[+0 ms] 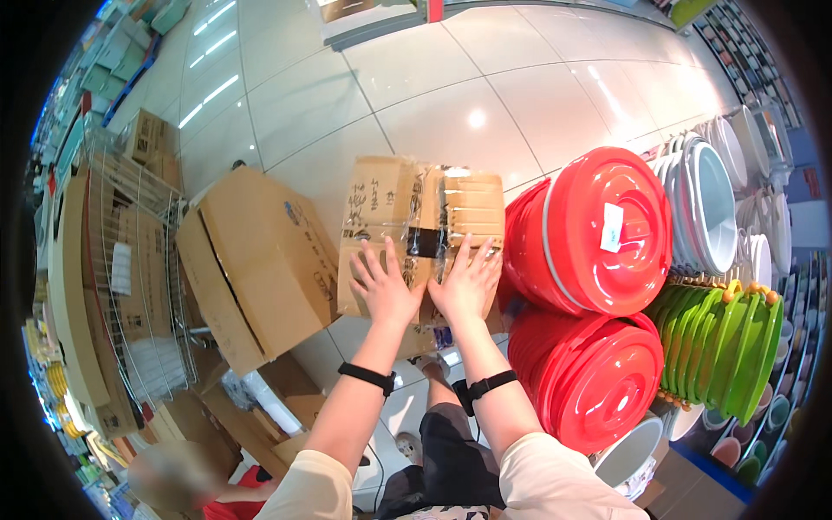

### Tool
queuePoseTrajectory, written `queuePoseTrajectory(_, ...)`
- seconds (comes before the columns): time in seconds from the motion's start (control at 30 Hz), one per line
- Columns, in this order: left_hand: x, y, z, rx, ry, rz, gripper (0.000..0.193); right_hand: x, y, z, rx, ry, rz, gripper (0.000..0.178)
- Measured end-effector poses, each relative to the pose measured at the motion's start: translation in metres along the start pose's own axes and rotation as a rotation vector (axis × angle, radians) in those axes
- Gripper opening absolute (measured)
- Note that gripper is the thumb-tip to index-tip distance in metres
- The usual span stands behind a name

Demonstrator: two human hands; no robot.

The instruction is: Organizing and checking various plastic containers and retail items in cardboard boxes.

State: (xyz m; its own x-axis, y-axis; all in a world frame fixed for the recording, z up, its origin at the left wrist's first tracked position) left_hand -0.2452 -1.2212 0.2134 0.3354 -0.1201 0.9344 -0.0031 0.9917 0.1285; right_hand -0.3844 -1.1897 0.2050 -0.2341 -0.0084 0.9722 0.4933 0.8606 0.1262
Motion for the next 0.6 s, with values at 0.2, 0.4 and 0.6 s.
queuePoseTrajectory(0.2, 0.031, -0.018, -0.03, 0.105, 0.117, 0.024, 0.06, 0.042, -0.004, 0.076, 0.001, -0.315, 0.046, 0.066)
queuePoseTrajectory(0.4, 0.095, -0.027, -0.105, 0.212, 0.218, 0.051, 0.019, 0.057, 0.006, 0.098, -0.225, -0.492, 0.014, 0.045)
queuePoseTrajectory(0.6, 0.151, 0.099, -0.124, 0.215, 0.404, 0.176, 0.02, 0.108, 0.062, 0.104, 0.0, -0.613, 0.138, 0.043)
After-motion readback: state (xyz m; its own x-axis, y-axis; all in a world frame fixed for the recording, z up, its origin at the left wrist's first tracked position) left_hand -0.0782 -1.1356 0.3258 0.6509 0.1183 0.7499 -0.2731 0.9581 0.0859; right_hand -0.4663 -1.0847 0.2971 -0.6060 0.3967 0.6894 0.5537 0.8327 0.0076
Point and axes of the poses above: each hand's wrist, its own y-axis away from the middle knuckle, its own x-axis out of the back of the hand, z = x × y, the point moved 5 cm from there along -y, towards the middle knuckle, and after that the axes turned 7 degrees about z, right-handed, at the moved point
